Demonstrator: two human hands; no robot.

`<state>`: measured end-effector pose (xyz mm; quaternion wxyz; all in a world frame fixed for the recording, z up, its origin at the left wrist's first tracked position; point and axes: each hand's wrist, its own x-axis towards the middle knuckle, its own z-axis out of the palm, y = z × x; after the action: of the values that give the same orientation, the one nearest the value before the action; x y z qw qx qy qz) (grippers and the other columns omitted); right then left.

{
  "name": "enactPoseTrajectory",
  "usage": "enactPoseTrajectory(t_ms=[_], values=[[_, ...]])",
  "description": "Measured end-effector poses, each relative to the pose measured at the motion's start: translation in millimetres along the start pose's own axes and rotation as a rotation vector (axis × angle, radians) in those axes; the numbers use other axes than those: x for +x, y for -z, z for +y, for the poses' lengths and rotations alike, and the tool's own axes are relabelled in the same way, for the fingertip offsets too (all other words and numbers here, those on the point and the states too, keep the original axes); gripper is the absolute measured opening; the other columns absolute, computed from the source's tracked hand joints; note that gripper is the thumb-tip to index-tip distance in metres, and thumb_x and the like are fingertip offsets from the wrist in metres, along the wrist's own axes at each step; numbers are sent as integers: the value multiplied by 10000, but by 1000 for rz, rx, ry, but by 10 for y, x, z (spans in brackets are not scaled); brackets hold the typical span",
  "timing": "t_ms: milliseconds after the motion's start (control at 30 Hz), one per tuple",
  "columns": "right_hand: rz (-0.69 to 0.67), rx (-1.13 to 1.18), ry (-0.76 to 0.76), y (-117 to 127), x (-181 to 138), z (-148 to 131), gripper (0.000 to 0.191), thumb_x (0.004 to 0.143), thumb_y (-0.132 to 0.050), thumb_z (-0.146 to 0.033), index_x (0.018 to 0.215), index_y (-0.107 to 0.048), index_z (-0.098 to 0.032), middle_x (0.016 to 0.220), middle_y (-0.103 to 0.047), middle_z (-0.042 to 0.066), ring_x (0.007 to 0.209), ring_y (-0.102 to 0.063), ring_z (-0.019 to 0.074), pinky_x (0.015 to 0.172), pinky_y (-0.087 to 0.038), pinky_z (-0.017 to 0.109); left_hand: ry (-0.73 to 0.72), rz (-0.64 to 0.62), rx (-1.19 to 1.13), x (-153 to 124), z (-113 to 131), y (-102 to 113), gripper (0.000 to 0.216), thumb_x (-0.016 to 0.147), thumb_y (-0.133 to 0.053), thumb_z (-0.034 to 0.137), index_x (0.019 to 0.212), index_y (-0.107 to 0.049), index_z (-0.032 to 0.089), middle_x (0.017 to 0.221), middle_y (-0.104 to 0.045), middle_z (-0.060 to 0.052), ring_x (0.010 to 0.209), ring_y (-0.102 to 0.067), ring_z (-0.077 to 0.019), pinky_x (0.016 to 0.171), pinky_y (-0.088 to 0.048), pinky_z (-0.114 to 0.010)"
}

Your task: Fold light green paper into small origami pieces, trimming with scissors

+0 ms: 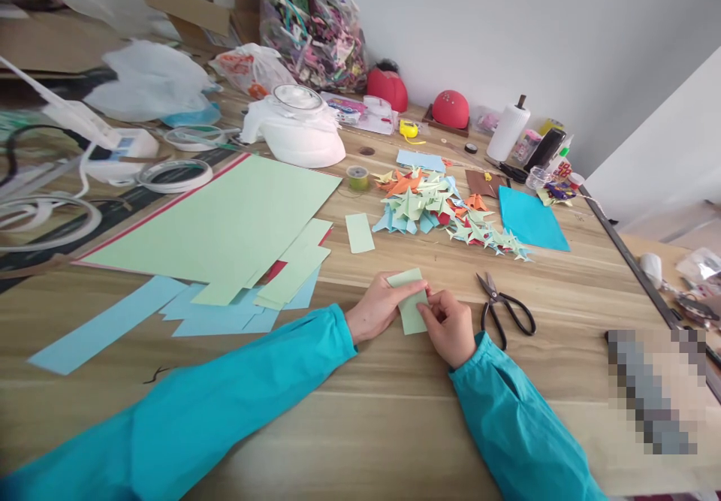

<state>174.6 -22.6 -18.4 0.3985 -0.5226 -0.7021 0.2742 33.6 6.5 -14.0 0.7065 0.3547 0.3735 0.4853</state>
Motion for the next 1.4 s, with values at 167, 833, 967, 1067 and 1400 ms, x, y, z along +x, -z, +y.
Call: enactPoseTrajectory(t_ms=[167,833,967,1067,1400], values=[[48,-121,48,6,-12,-2,141,801,-554,-317,745,-535,-189,489,-462,-59,422,-422,89,434,-344,215,7,1,61,-13,6,2,253,625,-742,331,717,-668,107,712,-661,-60,647,-589,-162,578,-462,-263],[186,-374,149,16,-24,41,137,823,-533,-299,885,-519,-177,515,-452,-61,439,-443,92,464,-356,206,-110,-57,396,-31,-6,27,230,677,-674,346,706,-647,119,661,-595,-14,633,-503,-137,567,-396,-237],[166,-357,164,9,-27,59,133,834,-519,-294,900,-515,-178,534,-473,-52,449,-456,94,472,-369,205,-122,-50,406,-38,2,25,219,677,-673,336,696,-651,120,667,-606,-19,636,-513,-140,576,-404,-240],[162,-345,158,11,-20,67,133,838,-512,-296,905,-516,-181,537,-482,-50,452,-462,97,475,-376,207,-128,-40,405,-49,14,17,206,676,-668,329,696,-655,125,667,-615,-19,636,-516,-143,582,-407,-244],[169,-363,169,6,-17,93,141,833,-528,-303,891,-525,-175,536,-497,-47,455,-475,99,477,-389,207,-130,-38,407,-58,18,10,214,695,-653,346,684,-646,132,645,-588,-2,619,-493,-132,565,-389,-232]])
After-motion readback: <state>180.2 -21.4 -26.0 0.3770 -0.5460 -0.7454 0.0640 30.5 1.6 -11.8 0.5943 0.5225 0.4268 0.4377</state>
